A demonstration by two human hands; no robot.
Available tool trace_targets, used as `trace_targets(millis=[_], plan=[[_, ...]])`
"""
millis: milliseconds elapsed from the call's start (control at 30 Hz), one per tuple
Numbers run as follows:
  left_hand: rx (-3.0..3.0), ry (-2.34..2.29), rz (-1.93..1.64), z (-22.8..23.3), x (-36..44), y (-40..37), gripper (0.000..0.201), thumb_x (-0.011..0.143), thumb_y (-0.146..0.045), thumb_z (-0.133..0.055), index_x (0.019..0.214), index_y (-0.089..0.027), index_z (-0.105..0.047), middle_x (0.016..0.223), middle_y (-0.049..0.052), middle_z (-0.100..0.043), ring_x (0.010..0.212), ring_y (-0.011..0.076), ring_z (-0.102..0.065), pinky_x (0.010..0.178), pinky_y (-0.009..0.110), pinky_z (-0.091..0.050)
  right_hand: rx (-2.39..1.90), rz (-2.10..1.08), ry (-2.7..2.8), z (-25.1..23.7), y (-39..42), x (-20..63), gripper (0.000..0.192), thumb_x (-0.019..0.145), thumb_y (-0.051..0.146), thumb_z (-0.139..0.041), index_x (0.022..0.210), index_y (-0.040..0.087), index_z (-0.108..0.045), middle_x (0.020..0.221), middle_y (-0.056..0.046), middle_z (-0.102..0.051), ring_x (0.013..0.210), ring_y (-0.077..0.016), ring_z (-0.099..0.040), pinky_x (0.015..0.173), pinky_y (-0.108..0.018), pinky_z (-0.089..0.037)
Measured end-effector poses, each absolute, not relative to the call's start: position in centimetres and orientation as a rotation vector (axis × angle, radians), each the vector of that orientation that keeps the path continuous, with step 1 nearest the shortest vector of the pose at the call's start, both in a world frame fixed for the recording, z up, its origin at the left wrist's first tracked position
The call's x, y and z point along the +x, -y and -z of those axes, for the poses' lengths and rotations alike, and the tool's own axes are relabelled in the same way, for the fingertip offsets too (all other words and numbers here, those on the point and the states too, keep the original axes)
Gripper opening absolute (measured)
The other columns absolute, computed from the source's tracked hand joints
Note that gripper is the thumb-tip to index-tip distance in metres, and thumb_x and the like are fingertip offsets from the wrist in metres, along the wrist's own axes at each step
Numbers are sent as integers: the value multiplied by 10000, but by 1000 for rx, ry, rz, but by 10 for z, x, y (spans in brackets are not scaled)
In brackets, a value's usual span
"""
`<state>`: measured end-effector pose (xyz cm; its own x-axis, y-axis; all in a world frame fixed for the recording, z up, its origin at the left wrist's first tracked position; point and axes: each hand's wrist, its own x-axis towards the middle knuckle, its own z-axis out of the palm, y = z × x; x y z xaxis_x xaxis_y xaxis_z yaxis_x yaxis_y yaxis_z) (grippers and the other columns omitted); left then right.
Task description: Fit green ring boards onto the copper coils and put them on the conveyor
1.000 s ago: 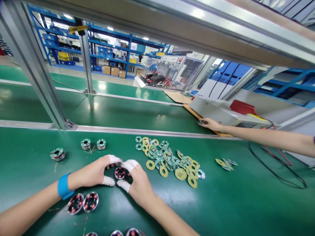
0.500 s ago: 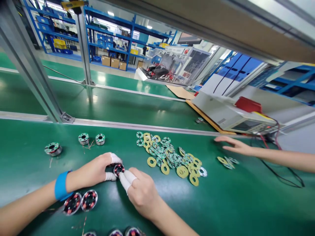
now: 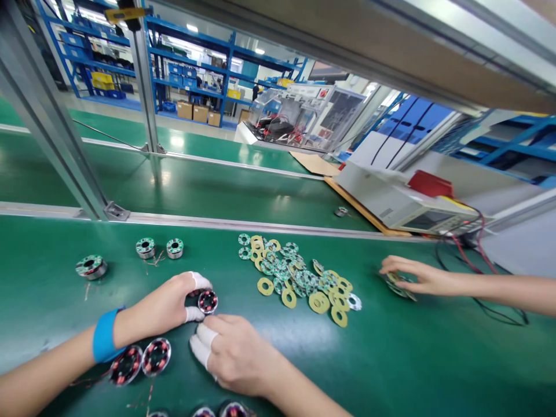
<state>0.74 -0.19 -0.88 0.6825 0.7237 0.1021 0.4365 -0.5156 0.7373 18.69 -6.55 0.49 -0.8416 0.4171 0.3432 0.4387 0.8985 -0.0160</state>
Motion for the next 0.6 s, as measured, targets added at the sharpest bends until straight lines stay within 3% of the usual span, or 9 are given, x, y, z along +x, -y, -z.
trace_targets(millis=[100,200,300,500,600], plan=[[2177,-880,-539,12,8,1,225,728,-171,-679,943,-187,-613,914,26,-615,849,184,-542,764,278,-418,-930,117,2444,-15,57,209,241,901,286,-442,986,168,-634,778,-53,-699,699,-157,-633,635,-268,-516],[2140,-871,-549,14,8,1,229,710,-144,-680,926,-189,-616,903,17,-610,815,171,-536,739,268,-418,-1605,319,2277,-19,47,241,172,810,204,-556,948,206,-660,834,-66,-698,732,-188,-648,556,-256,-489],[2099,-867,-560,15,9,3,254,710,-123,-659,951,-186,-608,898,16,-602,798,164,-532,724,262,-424,-1976,286,2419,-17,39,264,326,707,68,-573,980,220,-668,953,-78,-676,835,-225,-637,532,-251,-473],[2047,-851,-555,11,5,1,414,666,-6,-552,1040,-181,-581,960,27,-593,813,159,-544,746,259,-448,-1835,-193,2310,-20,30,265,275,823,124,-469,933,216,-703,963,-85,-695,895,-232,-636,767,-358,-509],[2015,-901,-532,6,0,-3,551,630,68,-448,1115,-169,-557,999,41,-589,828,152,-551,770,261,-458,-1627,-516,2121,-27,31,254,243,833,223,-496,964,217,-700,945,-68,-711,860,-209,-648,768,-340,-518]])
